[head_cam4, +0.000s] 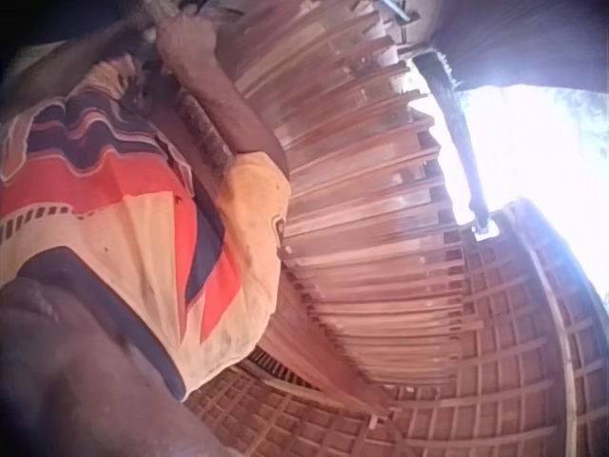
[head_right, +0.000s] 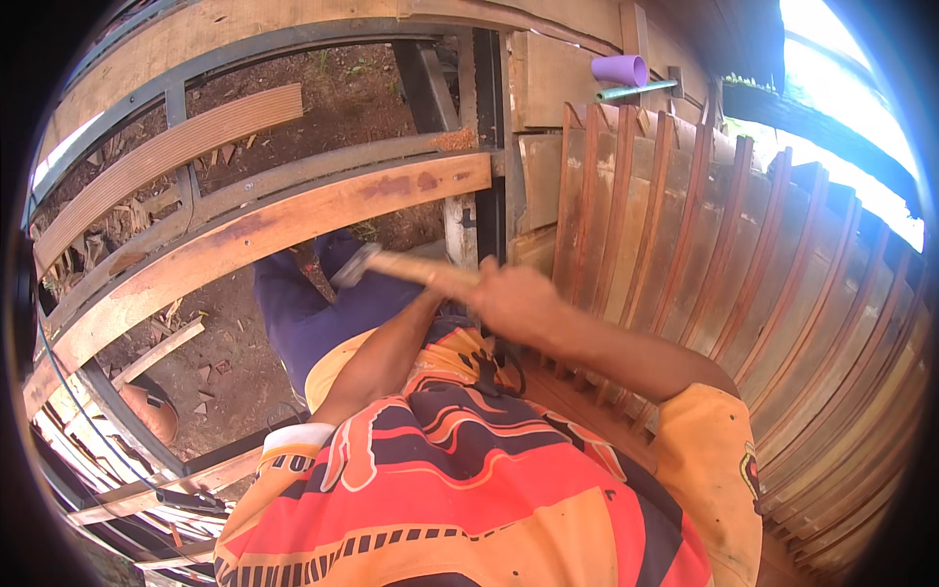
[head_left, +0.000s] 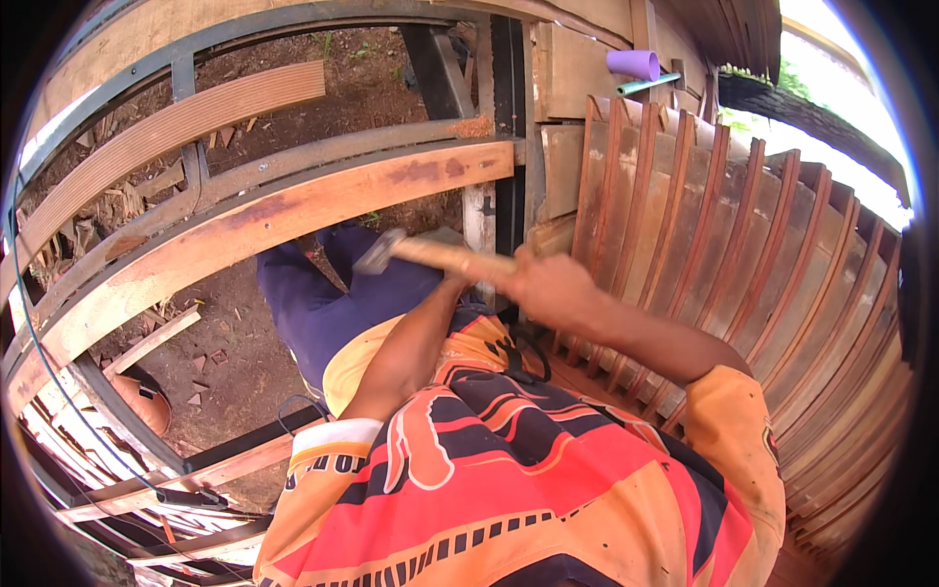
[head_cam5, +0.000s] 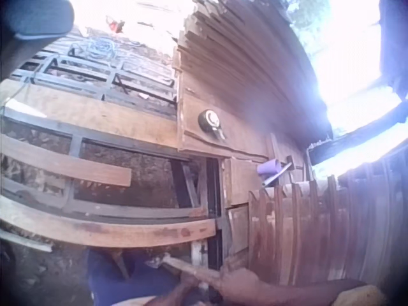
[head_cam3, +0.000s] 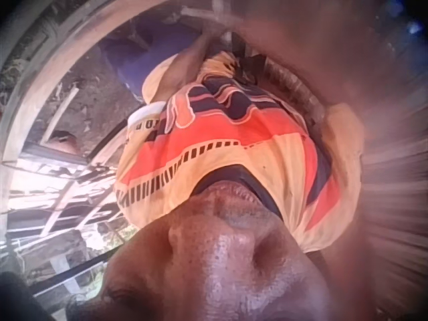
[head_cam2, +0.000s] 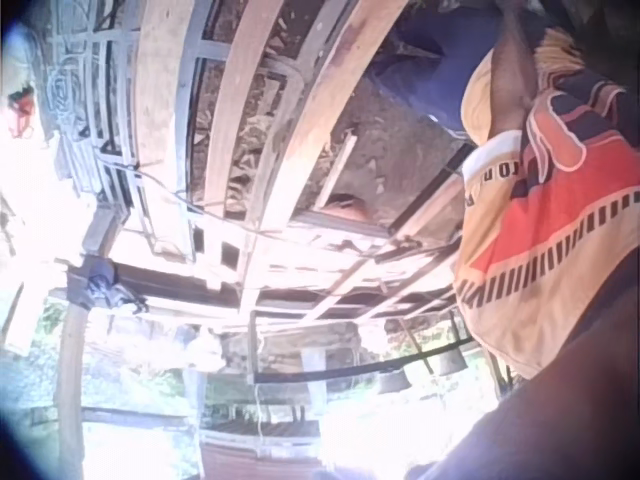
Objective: The person cuts a piece of wood with an angle grinder, then stands and uses a hammer to fit the cut piece into a wooden frame. They then use a nail gun to secure the wood in place.
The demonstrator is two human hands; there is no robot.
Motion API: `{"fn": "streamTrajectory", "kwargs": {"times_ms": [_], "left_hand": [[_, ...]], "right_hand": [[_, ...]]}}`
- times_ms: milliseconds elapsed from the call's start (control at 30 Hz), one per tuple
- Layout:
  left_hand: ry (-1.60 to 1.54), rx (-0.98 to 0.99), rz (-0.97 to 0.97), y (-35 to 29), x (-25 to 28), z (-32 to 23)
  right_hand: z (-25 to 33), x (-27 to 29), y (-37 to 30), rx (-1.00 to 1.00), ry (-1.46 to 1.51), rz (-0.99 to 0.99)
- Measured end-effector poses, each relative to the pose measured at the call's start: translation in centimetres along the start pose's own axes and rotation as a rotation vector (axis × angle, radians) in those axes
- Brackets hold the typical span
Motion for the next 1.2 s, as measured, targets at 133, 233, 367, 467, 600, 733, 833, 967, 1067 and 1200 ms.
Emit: {"fn": "streamTrajectory", "kwargs": {"times_ms": [133, 233, 367, 467, 600, 733, 833, 967, 1067, 1200], "left_hand": [[0.029, 0.153, 0.076, -4.3, 1.6, -2.9], [0.001, 0.139, 0.049, -5.8, 1.6, -3.3], [0.047, 0.154, 0.050, -5.1, 1.0, -2.4], [-0.040, 0.112, -0.034, -1.0, 0.6, -0.6], [0.030, 0.171, 0.057, -5.4, 1.3, -3.3], [-0.006, 0.079, 0.044, -5.7, 2.3, -3.6], [-0.006, 0.095, 0.035, -4.9, 2.6, -3.2], [-0.025, 0.077, 0.066, -5.4, 2.7, -3.9], [-0.015, 0.088, 0.076, -5.1, 3.2, -3.8], [-0.242, 0.280, 0.215, -6.1, 4.1, -4.8]], "right_hand": [[-4.2, -1.6, -1.8, -0.001, 0.145, 0.056], [-8.8, -3.2, -2.2, -0.334, 0.101, 0.089], [-1.5, -2.2, -1.5, -0.137, 0.118, 0.034], [-0.9, 0.5, -0.3, 0.077, 0.062, 0.018], [-6.9, -3.4, -0.8, -0.209, 0.036, 0.084], [-3.2, -2.1, -0.2, -0.171, 0.094, 0.060], [-3.3, -2.1, -0.8, -0.011, 0.125, -0.100], [-7.7, -5.9, -1.6, -0.370, 0.240, 0.087], [-6.2, -4.7, -2.7, -0.409, 0.520, 0.009], [-3.3, -8.8, -6.6, -0.478, 1.074, -0.096]]}}
Point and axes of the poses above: each hand's wrist, its own y-axis towards the middle knuckle, its own x-axis out of the back of the hand, z = x × y, the point moved 4 cm from there along y, towards the middle knuckle, and after that the axes turned 7 degrees about y, right-handed, at the moved point
